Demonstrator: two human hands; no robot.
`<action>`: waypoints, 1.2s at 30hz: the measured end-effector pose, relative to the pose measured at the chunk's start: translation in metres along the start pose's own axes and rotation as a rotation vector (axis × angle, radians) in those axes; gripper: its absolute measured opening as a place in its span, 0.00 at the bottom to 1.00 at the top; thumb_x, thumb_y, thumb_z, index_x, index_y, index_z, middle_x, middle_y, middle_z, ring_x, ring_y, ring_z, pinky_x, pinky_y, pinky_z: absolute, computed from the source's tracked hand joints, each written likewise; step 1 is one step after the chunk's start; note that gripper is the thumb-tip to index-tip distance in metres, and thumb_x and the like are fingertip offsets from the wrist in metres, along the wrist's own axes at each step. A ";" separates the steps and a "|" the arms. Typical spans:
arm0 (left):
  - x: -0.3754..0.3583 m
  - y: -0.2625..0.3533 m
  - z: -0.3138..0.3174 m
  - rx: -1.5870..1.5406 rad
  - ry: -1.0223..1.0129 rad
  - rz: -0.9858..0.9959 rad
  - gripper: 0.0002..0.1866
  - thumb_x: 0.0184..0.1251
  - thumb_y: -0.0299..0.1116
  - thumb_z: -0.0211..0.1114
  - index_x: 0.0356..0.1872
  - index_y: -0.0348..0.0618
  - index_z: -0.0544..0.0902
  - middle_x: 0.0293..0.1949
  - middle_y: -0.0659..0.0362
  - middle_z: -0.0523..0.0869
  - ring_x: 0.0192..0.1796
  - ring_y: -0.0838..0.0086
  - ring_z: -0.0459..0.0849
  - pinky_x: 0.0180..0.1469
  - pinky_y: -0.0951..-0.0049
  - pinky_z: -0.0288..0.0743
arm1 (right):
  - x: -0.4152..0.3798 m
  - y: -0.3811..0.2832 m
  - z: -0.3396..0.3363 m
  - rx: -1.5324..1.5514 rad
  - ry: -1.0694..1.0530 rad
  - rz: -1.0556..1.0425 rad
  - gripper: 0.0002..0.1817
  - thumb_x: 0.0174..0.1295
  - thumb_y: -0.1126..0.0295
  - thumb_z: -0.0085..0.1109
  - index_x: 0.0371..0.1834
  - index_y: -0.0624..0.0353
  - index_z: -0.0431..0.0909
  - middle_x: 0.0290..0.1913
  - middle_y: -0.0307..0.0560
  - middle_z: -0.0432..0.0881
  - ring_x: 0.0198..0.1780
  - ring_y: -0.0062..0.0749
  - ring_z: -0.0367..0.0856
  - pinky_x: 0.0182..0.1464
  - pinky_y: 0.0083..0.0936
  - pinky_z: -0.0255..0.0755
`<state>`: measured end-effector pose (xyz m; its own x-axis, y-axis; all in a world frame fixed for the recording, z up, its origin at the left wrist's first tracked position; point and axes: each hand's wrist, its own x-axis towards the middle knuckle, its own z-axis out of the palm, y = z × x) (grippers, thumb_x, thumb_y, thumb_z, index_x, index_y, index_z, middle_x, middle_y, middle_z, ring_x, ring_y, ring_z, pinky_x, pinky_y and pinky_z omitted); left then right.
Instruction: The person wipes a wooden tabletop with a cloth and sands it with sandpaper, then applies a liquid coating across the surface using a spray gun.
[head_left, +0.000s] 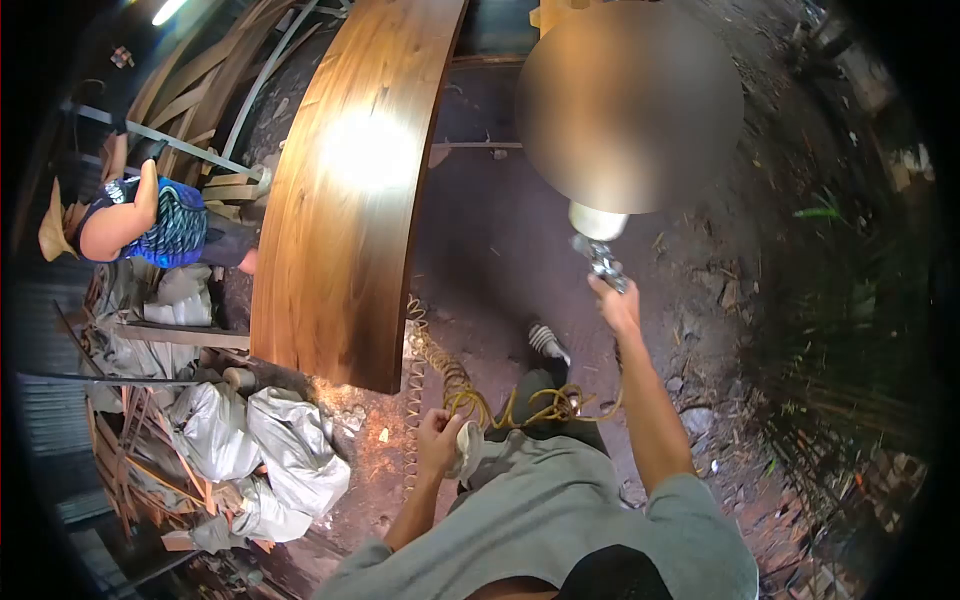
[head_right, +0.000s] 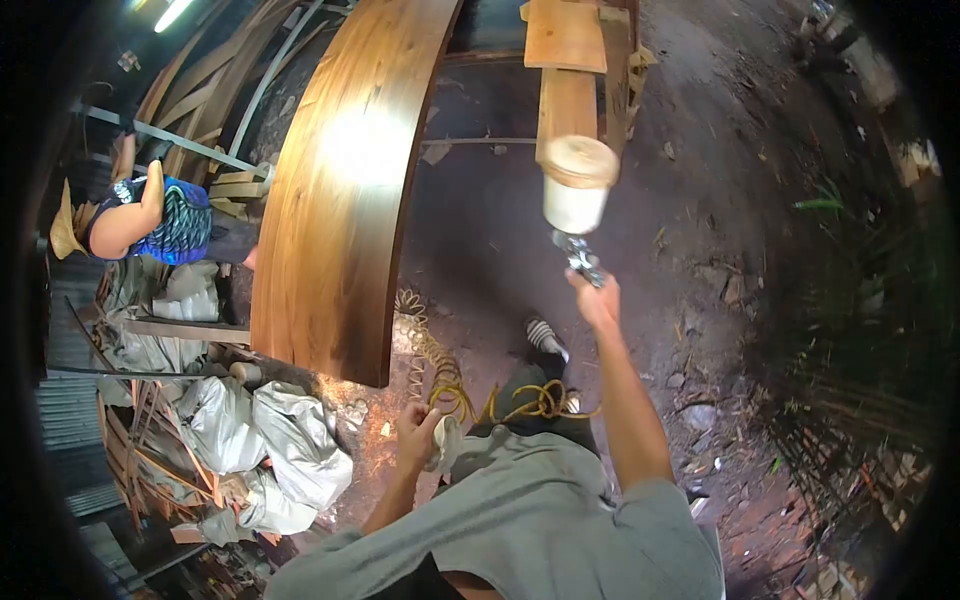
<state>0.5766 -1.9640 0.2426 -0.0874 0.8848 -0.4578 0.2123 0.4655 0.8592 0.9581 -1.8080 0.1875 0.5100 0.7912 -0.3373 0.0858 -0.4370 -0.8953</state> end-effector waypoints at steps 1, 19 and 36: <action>0.010 0.004 0.008 -0.115 0.066 -0.026 0.08 0.69 0.30 0.67 0.33 0.40 0.78 0.26 0.67 0.78 0.28 0.85 0.75 0.30 0.79 0.69 | 0.027 -0.019 0.019 -0.036 -0.016 -0.052 0.14 0.59 0.61 0.70 0.30 0.61 0.80 0.21 0.37 0.76 0.20 0.22 0.73 0.22 0.26 0.65; 0.143 0.084 0.155 -0.273 0.588 -0.274 0.06 0.68 0.26 0.67 0.36 0.42 0.77 0.27 0.69 0.75 0.27 0.88 0.70 0.28 0.83 0.65 | 0.514 -0.369 0.249 0.084 0.054 0.003 0.24 0.56 0.53 0.66 0.35 0.69 0.85 0.31 0.56 0.88 0.27 0.42 0.87 0.35 0.36 0.80; 0.188 0.140 0.275 -0.282 0.755 -0.425 0.05 0.70 0.26 0.66 0.36 0.41 0.77 0.25 0.70 0.75 0.25 0.90 0.69 0.27 0.84 0.64 | 0.697 -0.370 0.289 0.089 0.013 -0.032 0.20 0.57 0.56 0.68 0.25 0.66 0.81 0.20 0.49 0.82 0.18 0.34 0.80 0.23 0.32 0.74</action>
<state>0.8575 -1.7385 0.2142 -0.7391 0.3703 -0.5626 -0.2208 0.6560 0.7218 1.0347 -0.9714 0.2000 0.5196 0.7983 -0.3045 0.0259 -0.3709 -0.9283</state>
